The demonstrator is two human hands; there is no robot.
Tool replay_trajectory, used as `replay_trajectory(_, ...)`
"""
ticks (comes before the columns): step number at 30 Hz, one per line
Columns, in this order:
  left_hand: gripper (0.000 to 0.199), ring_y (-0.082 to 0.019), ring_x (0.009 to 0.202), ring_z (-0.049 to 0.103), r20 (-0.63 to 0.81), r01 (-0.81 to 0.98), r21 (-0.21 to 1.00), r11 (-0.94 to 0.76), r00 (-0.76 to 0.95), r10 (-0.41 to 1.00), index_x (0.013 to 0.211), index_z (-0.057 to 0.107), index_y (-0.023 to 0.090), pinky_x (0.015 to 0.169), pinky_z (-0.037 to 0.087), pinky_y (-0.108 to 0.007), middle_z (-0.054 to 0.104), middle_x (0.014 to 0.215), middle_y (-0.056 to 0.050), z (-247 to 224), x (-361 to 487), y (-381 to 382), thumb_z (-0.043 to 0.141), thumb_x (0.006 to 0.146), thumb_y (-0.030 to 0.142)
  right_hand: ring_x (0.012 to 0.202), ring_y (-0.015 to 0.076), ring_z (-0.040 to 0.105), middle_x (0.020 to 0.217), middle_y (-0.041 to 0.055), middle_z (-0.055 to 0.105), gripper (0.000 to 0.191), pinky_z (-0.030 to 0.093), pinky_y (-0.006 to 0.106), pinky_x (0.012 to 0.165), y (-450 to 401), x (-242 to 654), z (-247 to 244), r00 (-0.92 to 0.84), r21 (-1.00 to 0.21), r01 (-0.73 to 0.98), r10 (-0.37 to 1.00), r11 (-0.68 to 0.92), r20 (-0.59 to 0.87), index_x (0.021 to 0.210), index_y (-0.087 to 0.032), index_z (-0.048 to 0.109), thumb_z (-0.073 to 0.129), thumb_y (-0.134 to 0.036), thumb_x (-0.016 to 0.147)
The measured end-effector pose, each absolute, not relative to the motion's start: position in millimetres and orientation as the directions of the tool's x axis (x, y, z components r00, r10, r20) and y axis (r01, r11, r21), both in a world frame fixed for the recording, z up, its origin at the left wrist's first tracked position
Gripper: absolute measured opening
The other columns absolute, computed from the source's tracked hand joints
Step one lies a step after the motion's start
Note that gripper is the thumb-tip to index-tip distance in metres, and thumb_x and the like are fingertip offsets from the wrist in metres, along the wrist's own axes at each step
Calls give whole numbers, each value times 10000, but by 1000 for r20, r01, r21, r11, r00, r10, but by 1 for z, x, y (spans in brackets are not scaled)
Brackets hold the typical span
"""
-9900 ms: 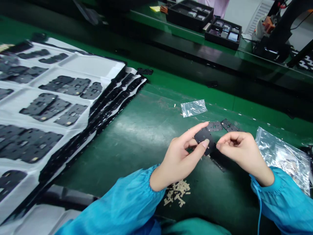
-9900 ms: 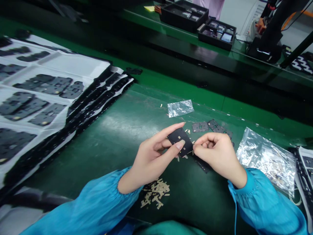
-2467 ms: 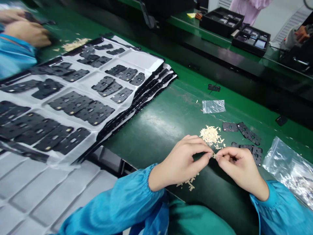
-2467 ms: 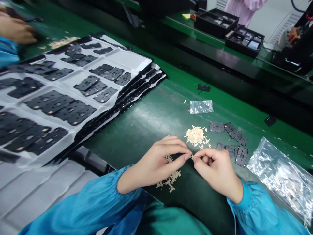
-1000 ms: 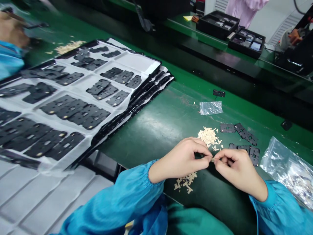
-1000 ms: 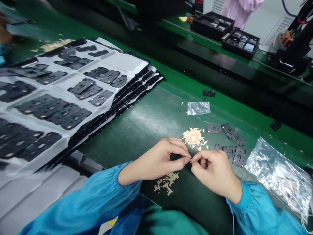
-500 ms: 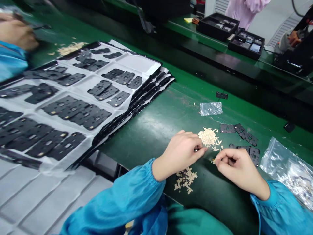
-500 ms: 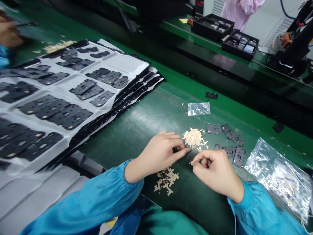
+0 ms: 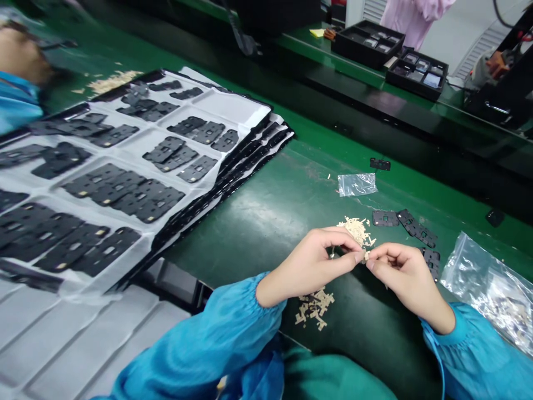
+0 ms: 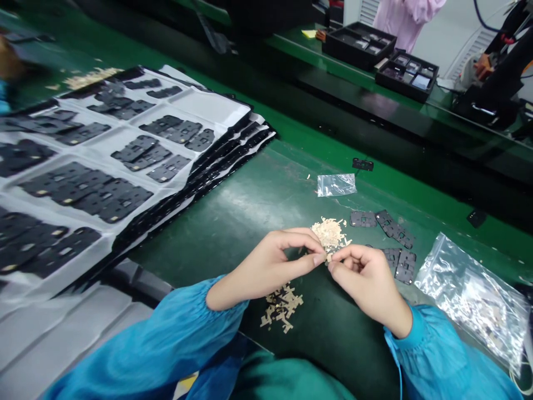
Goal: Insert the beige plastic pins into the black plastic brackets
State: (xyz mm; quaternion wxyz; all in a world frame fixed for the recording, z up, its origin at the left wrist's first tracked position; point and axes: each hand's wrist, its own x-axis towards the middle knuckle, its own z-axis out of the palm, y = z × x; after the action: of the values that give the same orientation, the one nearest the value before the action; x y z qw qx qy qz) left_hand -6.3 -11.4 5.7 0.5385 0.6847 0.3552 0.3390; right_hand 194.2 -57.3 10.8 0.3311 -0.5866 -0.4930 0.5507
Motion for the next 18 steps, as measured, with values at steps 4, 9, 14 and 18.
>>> replay_trajectory(4, 118, -172, 776, 679, 118, 115, 972, -203, 506, 854, 818, 769, 193, 746, 555, -313, 749, 818, -28, 7, -3, -13, 675, 891, 189, 479, 85, 366, 513, -52, 470, 214, 263, 229, 470, -58, 192, 13, -47, -938, 192, 952, -289, -303, 752, -142, 745, 734, -354, 770)
replay_trajectory(9, 126, -164, 764, 686, 170, 125, 957, -263, 494, 853, 829, 760, 190, 725, 555, -302, 752, 822, -24, 5, -1, -15, 664, 907, 167, 478, 83, 347, 505, -58, 448, 219, 256, 225, 464, -59, 192, 13, -21, -944, 173, 958, -279, -287, 742, -144, 745, 734, -361, 770)
replay_trajectory(14, 102, -197, 874, 689, 491, 329, 714, -618, 393, 777, 989, 733, 195, 768, 508, -356, 758, 952, -53, -1, 1, -21, 665, 928, 149, 499, 88, 355, 538, -46, 482, 186, 277, 226, 474, -61, 196, 7, 34, -942, 256, 976, -216, -214, 742, -155, 731, 682, -320, 812)
replay_trajectory(18, 91, -207, 839, 653, 624, 473, 387, -792, 498, 602, 990, 700, 199, 734, 414, -380, 759, 911, -32, -1, 2, -23, 642, 951, 141, 497, 86, 356, 533, -62, 445, 156, 302, 228, 493, -64, 197, 5, 11, -915, 390, 995, -98, -102, 751, -163, 728, 646, -257, 845)
